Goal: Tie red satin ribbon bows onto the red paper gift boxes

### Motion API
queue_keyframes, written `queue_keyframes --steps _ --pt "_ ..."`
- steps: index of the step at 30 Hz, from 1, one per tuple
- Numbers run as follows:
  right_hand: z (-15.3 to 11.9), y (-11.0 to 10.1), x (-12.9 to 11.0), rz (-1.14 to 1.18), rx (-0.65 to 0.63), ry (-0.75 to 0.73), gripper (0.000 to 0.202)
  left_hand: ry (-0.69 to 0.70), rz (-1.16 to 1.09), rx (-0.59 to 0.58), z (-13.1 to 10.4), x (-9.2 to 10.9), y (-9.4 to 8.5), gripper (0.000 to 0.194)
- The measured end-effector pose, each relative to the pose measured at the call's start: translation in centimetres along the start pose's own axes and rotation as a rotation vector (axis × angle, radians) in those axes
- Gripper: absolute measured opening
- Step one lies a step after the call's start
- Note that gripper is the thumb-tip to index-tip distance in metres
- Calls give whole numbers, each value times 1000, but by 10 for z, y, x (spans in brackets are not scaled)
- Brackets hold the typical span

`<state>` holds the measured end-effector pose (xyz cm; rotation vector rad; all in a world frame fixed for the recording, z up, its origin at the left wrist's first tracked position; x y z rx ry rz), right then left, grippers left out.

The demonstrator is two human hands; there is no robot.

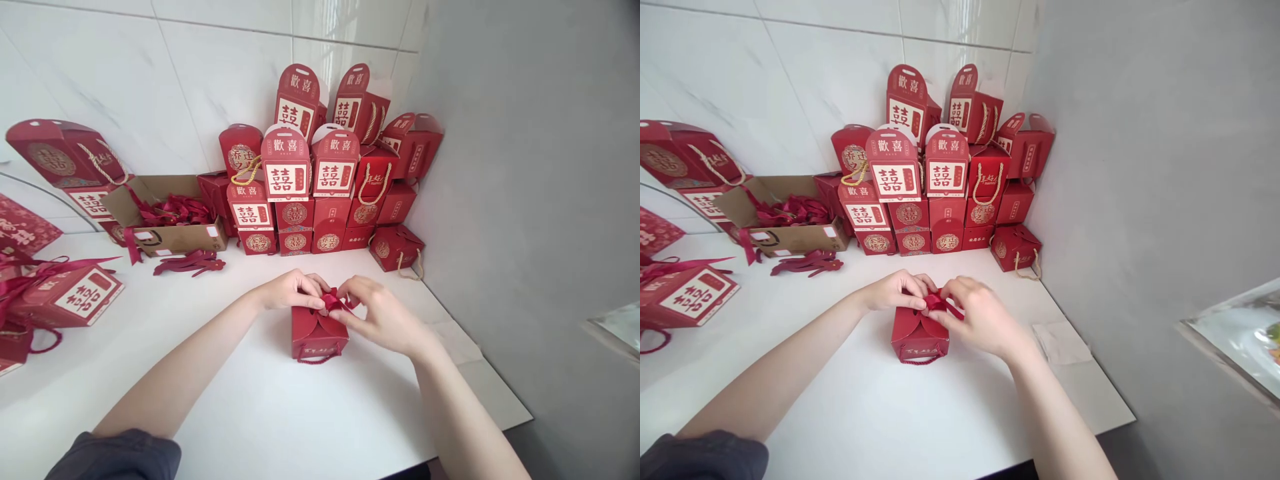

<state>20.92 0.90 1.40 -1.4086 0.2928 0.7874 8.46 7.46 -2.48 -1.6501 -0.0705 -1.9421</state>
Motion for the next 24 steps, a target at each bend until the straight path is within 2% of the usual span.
queue_keyframes --steps 1,3,5,7,9,11,12,14,16,18,20,24 --pt "-2 6 -4 -47 -23 -10 16 1 0 2 0 0 0 15" --pt "-4 6 -4 -145 32 42 14 3 4 2 0 0 0 14" --pt "-3 -6 -2 -191 211 97 20 16 6 0 1 1 1 14" --pt "1 -18 -4 -132 392 81 22 33 3 10 1 3 2 14" --pt "14 -15 -4 2 425 6 24 36 4 30 1 3 3 14" --pt "32 4 5 105 276 -61 37 32 5 56 1 2 3 14" --pt "40 11 17 134 232 -36 47 30 2 67 1 1 3 14" --pt "48 14 53 167 271 125 59 31 -10 77 0 -1 3 13" --pt "48 14 86 168 284 277 59 32 -15 73 0 -2 3 12" --pt "42 11 105 216 268 382 45 38 -18 72 0 -3 2 11" --pt "38 12 101 282 175 370 33 45 -28 77 0 -4 1 11" --pt "31 24 61 479 -136 210 43 37 -51 83 0 -6 -1 15"
Point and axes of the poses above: each hand's wrist, its own z-axis towards the middle knuckle, its own y-axis out of the palm, x = y × z, the point moved 8 cm from there along z, towards the middle knuckle, and after that the axes turned 10 degrees about y, right-handed, at the moved point
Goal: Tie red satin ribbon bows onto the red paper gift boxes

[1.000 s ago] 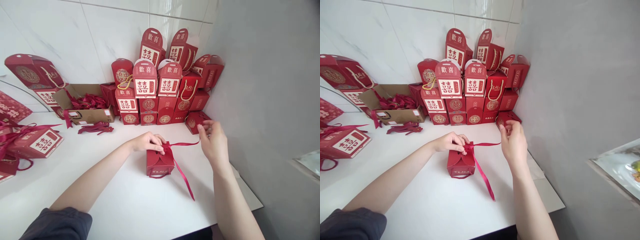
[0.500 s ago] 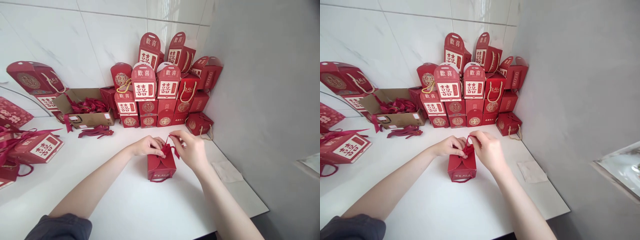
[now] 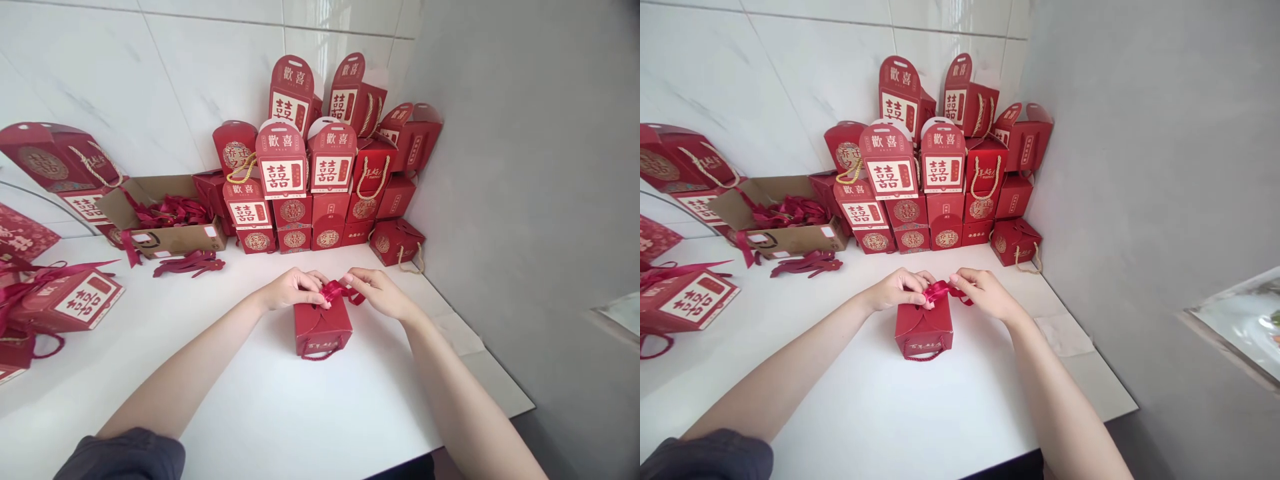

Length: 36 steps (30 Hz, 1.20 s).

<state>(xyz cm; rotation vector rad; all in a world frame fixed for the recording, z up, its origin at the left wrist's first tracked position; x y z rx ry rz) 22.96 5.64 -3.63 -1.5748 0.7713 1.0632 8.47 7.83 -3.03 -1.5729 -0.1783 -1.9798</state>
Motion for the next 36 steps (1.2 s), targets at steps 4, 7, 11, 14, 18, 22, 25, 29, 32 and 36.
queue_keyframes --steps 4,7,11,14,18,22,25,29,32,36 --pt "-7 9 -10 80 -99 -15 38 -3 -6 3 0 -2 0 16" --pt "-9 13 -7 87 -179 5 34 3 -12 16 0 -3 0 16" --pt "-13 8 -6 58 -168 37 30 7 -8 24 -1 -2 0 16" --pt "-17 3 -10 7 -123 38 29 12 16 4 0 1 2 15" --pt "-22 5 -20 -41 -127 -11 27 23 38 -11 2 4 6 12" --pt "-23 5 -21 -70 -119 7 31 17 36 -7 2 3 7 14" --pt "-23 -5 -23 -85 -32 -3 37 5 29 -33 2 4 7 15" --pt "-32 -25 -43 -149 270 -149 36 -35 7 -54 3 10 8 16" --pt "-54 -15 -77 -251 470 -419 27 -113 -28 -39 3 9 7 17" --pt "-86 54 -116 -628 542 -876 24 -202 -48 31 2 5 3 16"
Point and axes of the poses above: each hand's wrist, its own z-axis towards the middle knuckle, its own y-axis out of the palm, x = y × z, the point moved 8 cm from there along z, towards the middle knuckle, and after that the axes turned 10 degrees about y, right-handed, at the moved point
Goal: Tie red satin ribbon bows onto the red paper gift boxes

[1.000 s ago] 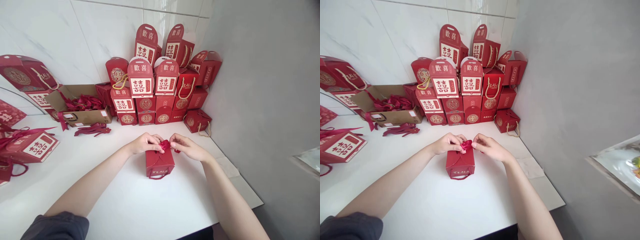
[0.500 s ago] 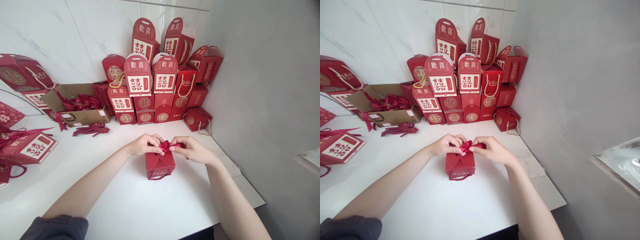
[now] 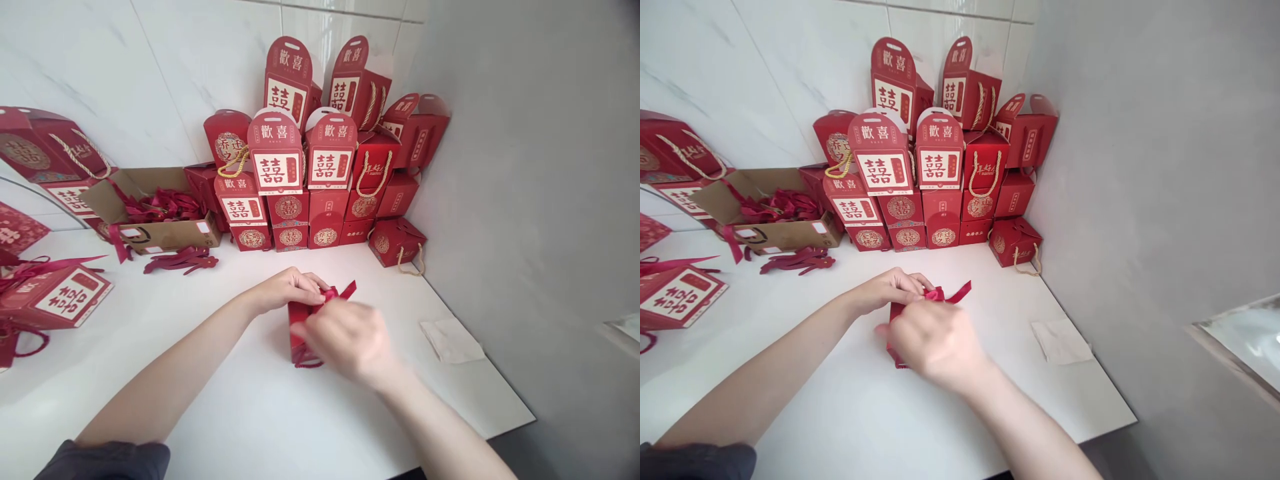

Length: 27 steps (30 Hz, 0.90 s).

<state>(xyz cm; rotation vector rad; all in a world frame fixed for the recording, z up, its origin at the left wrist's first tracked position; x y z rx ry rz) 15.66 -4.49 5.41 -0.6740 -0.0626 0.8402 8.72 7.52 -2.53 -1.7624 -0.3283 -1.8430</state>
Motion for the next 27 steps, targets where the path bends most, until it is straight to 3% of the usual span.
queue_keyframes --steps 3,6,8,11,13,14,17,21,27 --pt "-6 34 -39 -212 -66 -216 24 -18 61 -27 -1 3 3 13" --pt "-5 55 -42 -305 -135 -182 24 -18 127 -40 -2 8 5 13" --pt "-3 58 -36 -258 -196 -123 23 -16 161 -29 -3 9 5 13" --pt "1 45 -15 116 -278 13 13 7 172 -25 -3 9 5 12" --pt "1 34 24 376 -280 295 31 31 160 -47 -3 9 6 14" --pt "-3 29 49 436 -233 473 28 41 162 -60 -3 9 7 16" --pt "-21 42 97 625 -380 755 33 45 186 -71 -3 10 6 18" --pt "-31 56 108 797 -561 750 29 30 183 -82 -3 11 7 19" --pt "-30 54 104 791 -568 706 17 53 144 -99 -3 11 8 16"
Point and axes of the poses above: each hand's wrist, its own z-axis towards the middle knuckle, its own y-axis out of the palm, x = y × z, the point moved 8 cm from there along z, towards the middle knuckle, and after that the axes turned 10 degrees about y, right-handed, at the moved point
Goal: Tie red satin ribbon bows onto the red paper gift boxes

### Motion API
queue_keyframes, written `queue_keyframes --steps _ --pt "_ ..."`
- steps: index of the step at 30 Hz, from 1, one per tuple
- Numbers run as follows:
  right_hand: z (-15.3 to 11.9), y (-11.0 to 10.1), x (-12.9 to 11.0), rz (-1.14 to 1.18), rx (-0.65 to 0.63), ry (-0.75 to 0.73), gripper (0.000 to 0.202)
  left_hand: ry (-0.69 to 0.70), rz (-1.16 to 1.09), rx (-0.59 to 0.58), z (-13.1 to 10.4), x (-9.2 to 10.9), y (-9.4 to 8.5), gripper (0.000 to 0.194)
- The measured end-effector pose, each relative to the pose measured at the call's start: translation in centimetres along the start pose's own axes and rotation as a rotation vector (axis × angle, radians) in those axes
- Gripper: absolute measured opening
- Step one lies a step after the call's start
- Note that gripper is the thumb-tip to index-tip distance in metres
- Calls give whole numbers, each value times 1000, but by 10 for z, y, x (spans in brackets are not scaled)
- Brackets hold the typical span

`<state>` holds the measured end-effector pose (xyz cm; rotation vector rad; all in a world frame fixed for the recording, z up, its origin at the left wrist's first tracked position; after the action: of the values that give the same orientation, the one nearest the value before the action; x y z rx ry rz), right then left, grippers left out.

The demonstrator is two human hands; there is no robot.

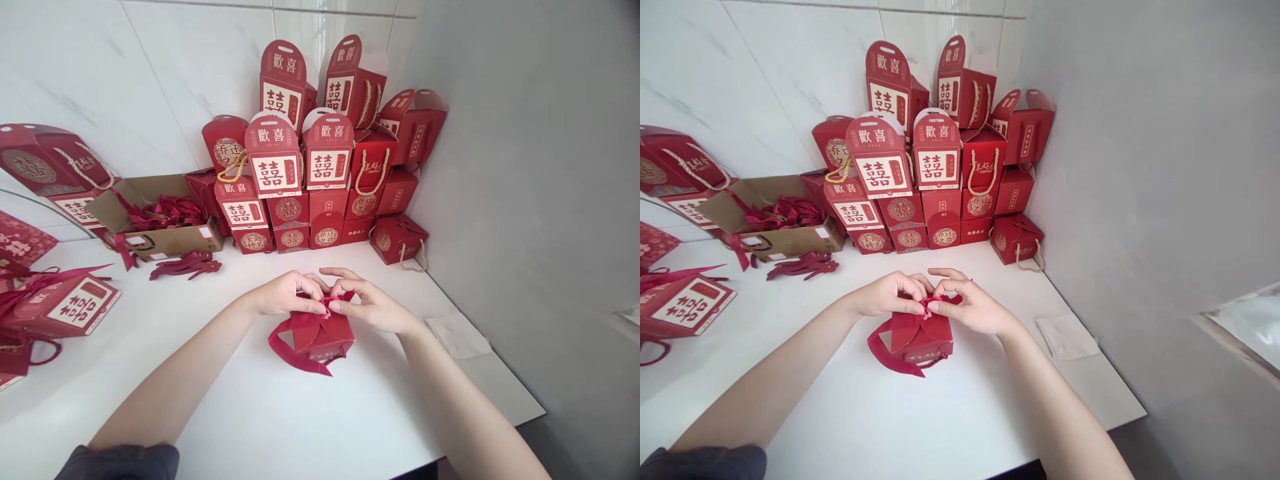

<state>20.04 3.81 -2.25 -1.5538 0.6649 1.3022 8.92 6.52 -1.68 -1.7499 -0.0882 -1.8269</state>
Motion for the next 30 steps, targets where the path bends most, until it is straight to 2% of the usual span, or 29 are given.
queue_keyframes --steps 3,5,9,12,17,22,27,30 --pt "-5 -13 -9 62 147 -101 18 -18 -14 13 -1 -7 -3 16" --pt "-11 -16 -19 96 182 -181 19 -20 -25 26 -1 -11 -5 17" --pt "-22 1 -37 -60 31 -268 15 23 -88 29 0 -17 -7 16" --pt "-27 10 -42 -191 -20 -310 10 40 -101 23 1 -17 -6 15" --pt "-25 13 -39 -233 -56 -289 12 33 -11 -20 -1 -6 -4 11" --pt "-17 -2 -32 -185 70 -201 21 50 78 -36 -2 8 -3 14" --pt "-20 7 -39 -304 24 -250 21 35 80 -24 -1 2 -4 13" --pt "-19 1 -33 -162 73 -139 19 21 77 -31 0 -2 -3 12"
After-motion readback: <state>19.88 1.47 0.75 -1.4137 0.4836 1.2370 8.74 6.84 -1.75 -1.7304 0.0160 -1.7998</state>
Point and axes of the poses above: each hand's wrist, its own z-axis towards the middle knuckle, its own y-axis out of the palm, x = y × z, the point moved 8 cm from there along z, towards the middle knuckle, and after that the axes turned 10 degrees about y, right-handed, at the moved point
